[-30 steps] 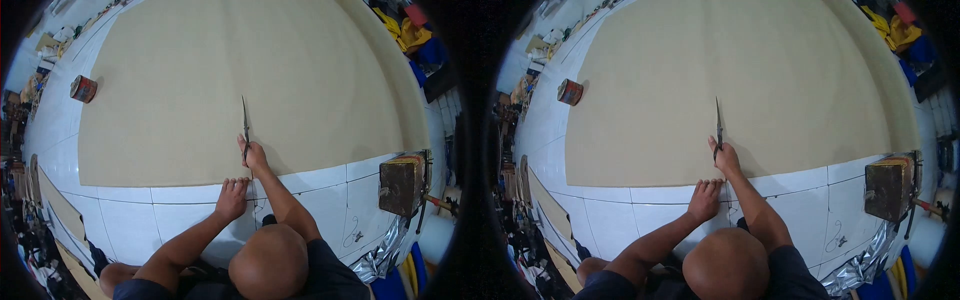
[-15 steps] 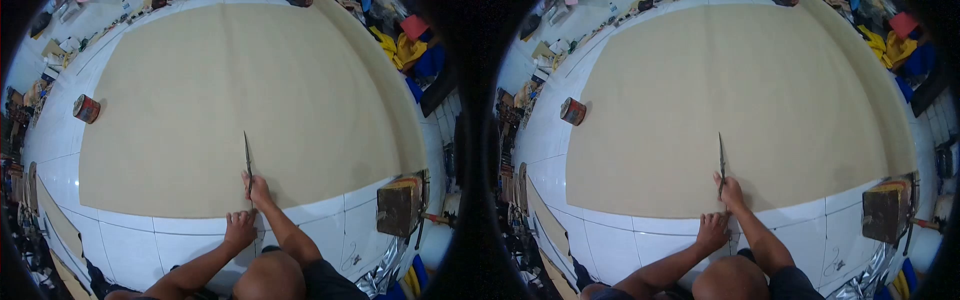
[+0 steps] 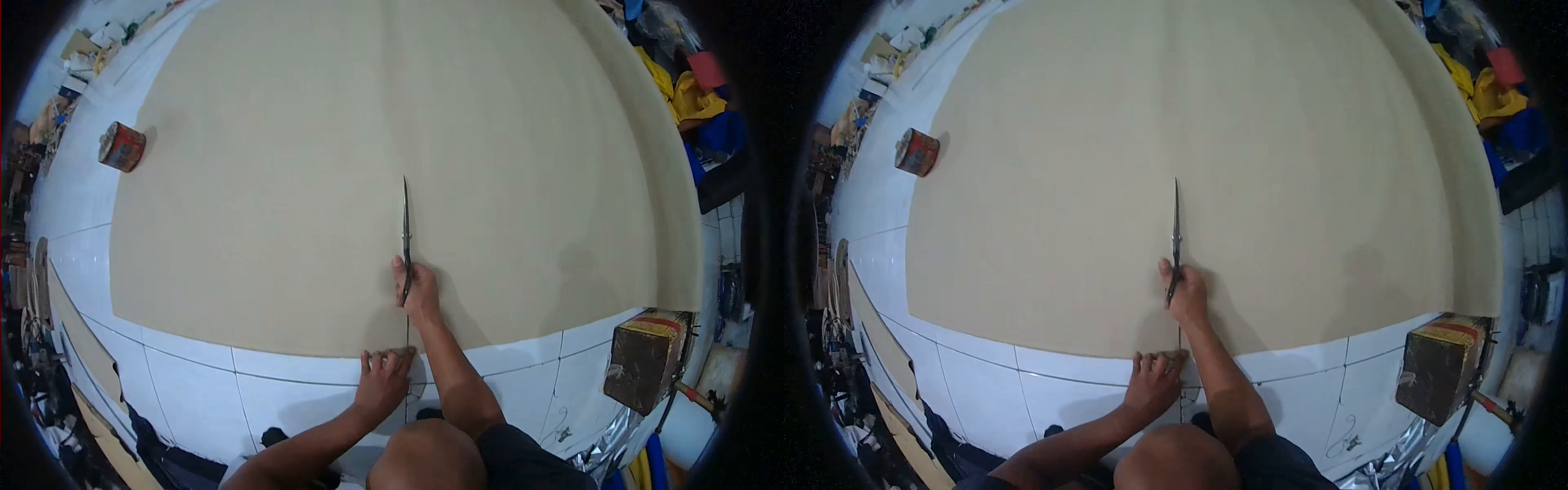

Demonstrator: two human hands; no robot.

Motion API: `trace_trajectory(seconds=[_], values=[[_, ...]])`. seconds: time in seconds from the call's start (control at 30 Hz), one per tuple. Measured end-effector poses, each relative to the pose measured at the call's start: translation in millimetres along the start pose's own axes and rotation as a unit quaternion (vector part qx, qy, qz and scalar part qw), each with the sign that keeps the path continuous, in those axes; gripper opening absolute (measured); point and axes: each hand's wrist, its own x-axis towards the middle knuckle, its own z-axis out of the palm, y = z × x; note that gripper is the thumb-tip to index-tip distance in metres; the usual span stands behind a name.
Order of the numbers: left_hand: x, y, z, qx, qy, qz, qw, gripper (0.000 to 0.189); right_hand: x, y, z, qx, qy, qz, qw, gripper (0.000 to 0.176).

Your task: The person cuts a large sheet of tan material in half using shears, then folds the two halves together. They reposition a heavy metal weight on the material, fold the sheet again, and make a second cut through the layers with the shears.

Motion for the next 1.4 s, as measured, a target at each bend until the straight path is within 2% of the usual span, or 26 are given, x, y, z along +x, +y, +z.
trace_trajectory(seconds=[0.07, 0.1, 0.2, 0.27, 0.37, 0.5, 0.57, 0.8, 0.87, 1.0, 1.07, 1.2, 1.3, 1.37, 1.4], values=[[0, 2, -3, 0.008, 0.007, -0.007, 1.0, 0.063, 1, 10, -1, -0.038, 0.012, -0.025, 0.999, 0.046], [1, 1, -7, 0.019, -0.004, 0.001, 1.0, 0.062, -8, 17, -3, -0.04, 0.017, -0.006, 0.999, 0.046], [2, 1, -1, 0.024, 0.004, -0.012, 1.0, 0.06, 3, -2, 4, -0.004, 0.001, -0.003, 1.0, 0.047], [2, 0, 0, 0.023, 0.002, -0.012, 1.0, 0.059, 11, -8, 5, -0.05, 0.014, -0.03, 0.998, 0.049], [3, 1, -2, 0.025, -0.012, -0.015, 1.0, 0.058, 46, -50, 8, -0.034, 0.001, -0.002, 0.999, 0.05], [3, 1, -3, 0.022, -0.03, -0.02, 0.999, 0.059, 57, -58, 4, -0.011, -0.01, 0.026, 1.0, 0.05], [5, 1, -8, 0.016, -0.037, -0.02, 0.999, 0.059, 61, -48, 5, -0.036, 0.005, -0.023, 0.999, 0.05], [2, 1, -2, 0.021, -0.023, -0.021, 0.999, 0.061, 81, -60, 10, -0.053, 0.022, -0.022, 0.998, 0.051], [2, 1, -3, 0.008, -0.031, -0.024, 0.999, 0.062, 110, -88, 14, 0.006, -0.037, 0.004, 0.999, 0.052], [4, 2, -9, -0.006, -0.046, -0.027, 0.999, 0.062, 127, -101, 22, 0.016, -0.019, 0.014, 1.0, 0.052], [4, -1, -5, -0.003, -0.051, -0.024, 0.998, 0.063, 129, -94, 23, -0.041, 0.022, -0.021, 0.999, 0.052], [3, 0, -4, 0.016, -0.045, -0.018, 0.999, 0.064, 131, -92, 19, -0.042, 0.017, -0.033, 0.998, 0.051], [3, -1, -3, 0.01, -0.058, -0.019, 0.998, 0.065, 133, -101, 22, -0.056, 0.008, -0.008, 0.998, 0.051], [2, 3, -10, 0.003, -0.071, -0.029, 0.997, 0.063, 152, -120, 21, 0.023, -0.055, -0.02, 0.998, 0.051], [5, 3, -13, -0.002, -0.075, -0.035, 0.997, 0.06, 158, -128, 23, 0.026, -0.055, -0.022, 0.998, 0.051]])
